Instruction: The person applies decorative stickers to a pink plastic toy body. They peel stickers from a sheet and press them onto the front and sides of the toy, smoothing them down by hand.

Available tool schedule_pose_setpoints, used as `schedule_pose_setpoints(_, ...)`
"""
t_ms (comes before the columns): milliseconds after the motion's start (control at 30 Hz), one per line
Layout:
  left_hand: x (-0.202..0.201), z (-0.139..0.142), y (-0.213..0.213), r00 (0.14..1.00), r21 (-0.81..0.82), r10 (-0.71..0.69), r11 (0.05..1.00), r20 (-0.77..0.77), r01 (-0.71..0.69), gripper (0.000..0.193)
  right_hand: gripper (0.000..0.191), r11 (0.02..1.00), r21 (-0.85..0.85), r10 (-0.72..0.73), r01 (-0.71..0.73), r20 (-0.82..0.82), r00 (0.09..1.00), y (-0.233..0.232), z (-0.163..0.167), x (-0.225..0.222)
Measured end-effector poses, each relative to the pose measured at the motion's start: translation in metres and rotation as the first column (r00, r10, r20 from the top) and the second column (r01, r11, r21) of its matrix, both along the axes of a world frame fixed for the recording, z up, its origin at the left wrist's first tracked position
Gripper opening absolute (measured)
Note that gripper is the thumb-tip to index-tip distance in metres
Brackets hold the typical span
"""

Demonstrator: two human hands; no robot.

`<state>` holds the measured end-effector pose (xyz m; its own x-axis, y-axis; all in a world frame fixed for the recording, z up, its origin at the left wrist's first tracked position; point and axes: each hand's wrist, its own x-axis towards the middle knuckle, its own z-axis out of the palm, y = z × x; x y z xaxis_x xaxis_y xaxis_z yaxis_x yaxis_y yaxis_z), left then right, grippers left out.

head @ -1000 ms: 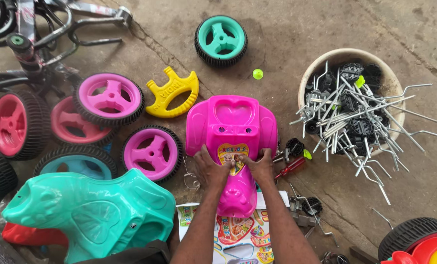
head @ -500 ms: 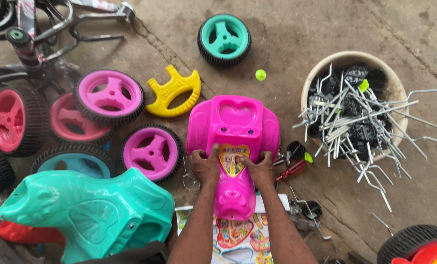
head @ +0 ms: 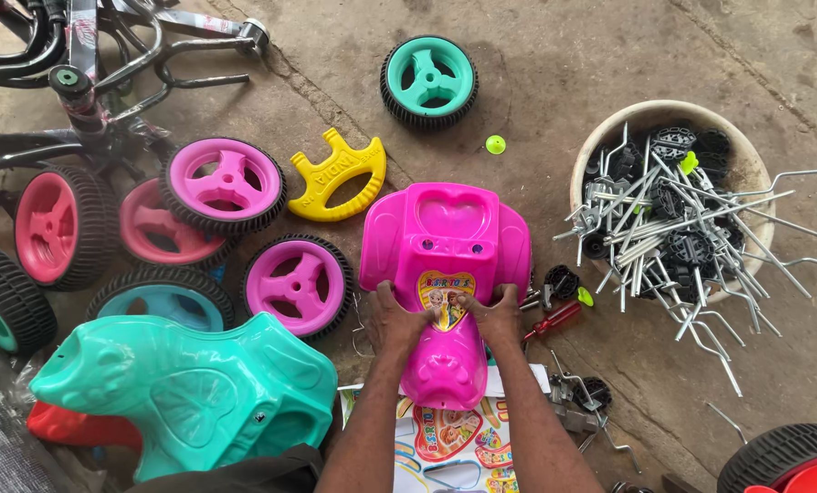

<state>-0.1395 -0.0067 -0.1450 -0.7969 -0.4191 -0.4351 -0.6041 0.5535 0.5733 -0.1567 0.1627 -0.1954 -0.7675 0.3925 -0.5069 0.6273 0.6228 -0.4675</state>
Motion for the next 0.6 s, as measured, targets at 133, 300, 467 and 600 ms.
schedule_pose_setpoints(133, -0.005, -0.005, 0.005, 0.987, 0.114, 0.138, 0.985, -0.087, -0.127, 0.091, 0.094, 0.999, 0.046, 0.018, -0.018, 0.0, 1.0, 0.001, -0.003, -0.002)
schedule_pose_setpoints(300, -0.02, -0.011, 0.014, 0.889, 0.244, 0.455, 0.859, 0.041, -0.451, 0.074, 0.092, 1.0, 0.015, 0.0, 0.0, -0.017, 1.0, 0.003, -0.007, -0.003)
schedule_pose_setpoints(467, -0.028, -0.011, 0.02, 0.85, 0.108, 0.514, 0.857, -0.115, -0.503, 0.075, 0.092, 0.984, 0.177, 0.056, -0.028, -0.158, 0.986, -0.008, -0.004, -0.012)
schedule_pose_setpoints(600, -0.023, -0.016, 0.016, 0.872, 0.139, 0.482, 0.872, -0.085, -0.469, 0.073, 0.097, 0.862, 0.478, 0.428, -0.17, -0.506, 0.749, -0.033, 0.0, -0.014)
